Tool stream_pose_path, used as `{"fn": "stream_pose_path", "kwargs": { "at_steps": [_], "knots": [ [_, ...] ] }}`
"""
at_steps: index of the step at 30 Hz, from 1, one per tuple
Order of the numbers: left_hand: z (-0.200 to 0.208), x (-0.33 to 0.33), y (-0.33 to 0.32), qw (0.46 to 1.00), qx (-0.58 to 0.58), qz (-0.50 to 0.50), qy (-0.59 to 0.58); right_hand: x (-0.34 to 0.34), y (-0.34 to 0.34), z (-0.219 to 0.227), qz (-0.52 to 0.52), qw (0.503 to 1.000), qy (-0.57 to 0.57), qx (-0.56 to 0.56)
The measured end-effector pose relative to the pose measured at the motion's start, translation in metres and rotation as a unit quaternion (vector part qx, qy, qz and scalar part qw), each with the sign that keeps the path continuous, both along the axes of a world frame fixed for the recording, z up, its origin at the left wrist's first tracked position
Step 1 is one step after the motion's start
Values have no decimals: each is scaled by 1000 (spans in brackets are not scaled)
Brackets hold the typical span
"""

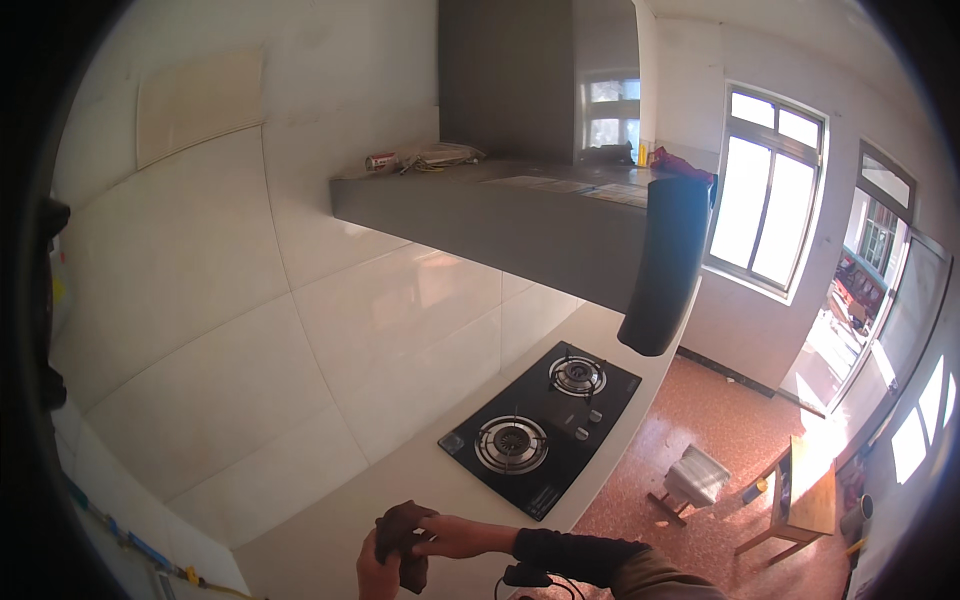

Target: The person wipes a window frame, wall tiles, a wooden board, a gas meter, and a range hood using a brown cloth. The person moves methodically from the window area to the stove area, wiping each surface in sequence.

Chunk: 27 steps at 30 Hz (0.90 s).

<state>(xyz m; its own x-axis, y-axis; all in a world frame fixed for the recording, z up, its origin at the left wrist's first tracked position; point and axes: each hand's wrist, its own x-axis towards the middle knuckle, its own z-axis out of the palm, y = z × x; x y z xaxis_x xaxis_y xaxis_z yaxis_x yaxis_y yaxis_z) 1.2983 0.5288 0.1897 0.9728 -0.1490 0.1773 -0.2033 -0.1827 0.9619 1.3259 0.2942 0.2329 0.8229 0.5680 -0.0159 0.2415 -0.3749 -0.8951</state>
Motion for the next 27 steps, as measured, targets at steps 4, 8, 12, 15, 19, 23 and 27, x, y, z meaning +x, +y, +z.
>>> {"fn": "stream_pose_path", "kwargs": {
  "at_steps": [4,8,12,15,19,23,27],
  "knots": [
    [22,17,1,998,-32,31,43,0,-64,40,-1,997,-56,-46],
    [55,42,1,985,-143,40,87,-18,-136,95,-116,974,-195,6],
    [100,80,-13,963,-264,55,10,-53,-201,151,-262,928,-260,54],
    [141,99,-23,960,-266,61,-59,-80,-230,187,-365,828,-398,149],
    [197,118,-39,956,-254,20,-146,-77,-261,255,-421,651,-631,33],
    [239,126,-66,953,-248,10,-174,-54,-279,314,-415,561,-711,-88],
    [260,124,-89,948,-260,6,-186,-28,-277,330,-377,573,-721,-98]
  ]
}}
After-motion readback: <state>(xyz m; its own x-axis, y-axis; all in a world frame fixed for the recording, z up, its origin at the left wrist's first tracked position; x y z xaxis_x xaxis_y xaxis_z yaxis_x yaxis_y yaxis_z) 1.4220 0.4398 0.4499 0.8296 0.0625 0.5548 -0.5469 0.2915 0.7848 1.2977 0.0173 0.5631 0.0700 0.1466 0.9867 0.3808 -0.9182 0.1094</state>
